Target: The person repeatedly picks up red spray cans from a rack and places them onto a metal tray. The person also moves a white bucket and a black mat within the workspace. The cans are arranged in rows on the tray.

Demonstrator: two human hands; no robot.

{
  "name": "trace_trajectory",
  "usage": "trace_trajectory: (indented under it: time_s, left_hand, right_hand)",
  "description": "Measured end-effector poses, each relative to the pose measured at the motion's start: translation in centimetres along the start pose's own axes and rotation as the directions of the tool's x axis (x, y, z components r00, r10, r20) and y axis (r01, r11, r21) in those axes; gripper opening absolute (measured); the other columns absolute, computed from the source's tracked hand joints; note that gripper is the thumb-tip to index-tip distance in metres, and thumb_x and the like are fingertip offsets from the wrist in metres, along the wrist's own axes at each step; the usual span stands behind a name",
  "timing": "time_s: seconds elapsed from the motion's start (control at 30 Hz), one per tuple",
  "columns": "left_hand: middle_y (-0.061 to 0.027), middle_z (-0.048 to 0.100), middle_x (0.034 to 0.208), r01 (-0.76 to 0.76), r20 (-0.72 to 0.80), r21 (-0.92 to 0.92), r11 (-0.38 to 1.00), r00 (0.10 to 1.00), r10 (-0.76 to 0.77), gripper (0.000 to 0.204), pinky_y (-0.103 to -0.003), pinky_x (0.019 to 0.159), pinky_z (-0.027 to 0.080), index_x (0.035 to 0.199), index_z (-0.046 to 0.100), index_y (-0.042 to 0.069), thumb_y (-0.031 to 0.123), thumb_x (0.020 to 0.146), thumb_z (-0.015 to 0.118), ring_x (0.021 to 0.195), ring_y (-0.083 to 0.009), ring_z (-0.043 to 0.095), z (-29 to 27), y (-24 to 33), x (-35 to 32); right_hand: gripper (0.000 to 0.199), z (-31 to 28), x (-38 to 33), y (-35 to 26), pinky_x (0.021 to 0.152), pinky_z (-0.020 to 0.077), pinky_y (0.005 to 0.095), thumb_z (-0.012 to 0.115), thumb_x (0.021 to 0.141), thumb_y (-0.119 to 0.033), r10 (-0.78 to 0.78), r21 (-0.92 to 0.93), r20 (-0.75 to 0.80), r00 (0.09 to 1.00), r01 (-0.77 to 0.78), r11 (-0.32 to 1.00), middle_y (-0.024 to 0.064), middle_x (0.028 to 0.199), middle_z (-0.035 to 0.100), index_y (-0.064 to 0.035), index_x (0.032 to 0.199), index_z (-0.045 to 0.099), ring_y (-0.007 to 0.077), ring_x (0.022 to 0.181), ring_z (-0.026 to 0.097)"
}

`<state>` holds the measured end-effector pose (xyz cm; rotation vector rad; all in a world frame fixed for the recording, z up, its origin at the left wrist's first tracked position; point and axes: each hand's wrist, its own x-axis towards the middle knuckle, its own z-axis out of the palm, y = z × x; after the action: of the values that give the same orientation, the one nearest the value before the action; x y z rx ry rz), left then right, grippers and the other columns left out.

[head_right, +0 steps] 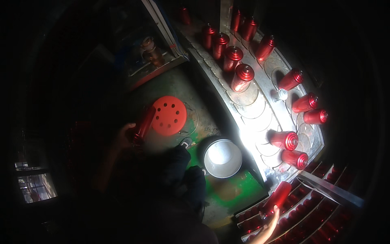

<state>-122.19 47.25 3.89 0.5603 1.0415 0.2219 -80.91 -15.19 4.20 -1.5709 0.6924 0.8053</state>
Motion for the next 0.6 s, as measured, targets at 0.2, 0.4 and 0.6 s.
trace_trajectory:
  time_s: [0.2,0.4,0.6]
  left_hand:
    - [-0.0058,0.071,0.102,-0.052,-0.255,0.086,0.995,0.964,0.072,0.044,-0.047,0.080,0.057,0.114,0.066,0.011,0.037,0.080,0.077,0.093,-0.0239,0.068,-5.6,11.5,1.4]
    - [-0.0121,0.070,0.112,0.110,-0.217,0.294,0.950,0.975,-0.046,0.061,-0.045,0.081,0.059,0.123,0.061,0.006,0.036,0.074,0.082,0.095,-0.0263,0.070,-17.9,24.1,7.8]
    - [-0.0084,0.073,0.089,0.024,-0.083,0.951,0.308,0.981,0.178,0.048,-0.035,0.068,0.053,0.094,0.076,0.006,0.039,0.062,0.085,0.073,-0.0224,0.067,-19.3,36.0,17.3]
  right_hand:
    - [0.064,15.9,-11.6,1.8,0.064,0.0585,0.0413,0.075,0.077,-0.029,0.033,-0.218,0.353,0.935,0.048,0.975,0.0141,0.103,0.064,0.0029,0.126,0.050,0.0268,0.081,0.066]
    - [0.079,42.5,-11.0,-0.7,0.089,0.0523,0.0339,0.082,0.066,-0.015,-0.087,-0.446,0.759,0.645,0.612,0.653,0.0164,0.117,0.065,0.0081,0.134,0.047,0.0205,0.104,0.064]
    - [0.086,72.6,-17.1,-2.1,0.089,0.0540,0.0409,0.085,0.060,-0.045,-0.081,-0.376,0.924,0.375,0.843,-0.385,0.0180,0.106,0.069,-0.0037,0.129,0.053,0.0368,0.104,0.064]
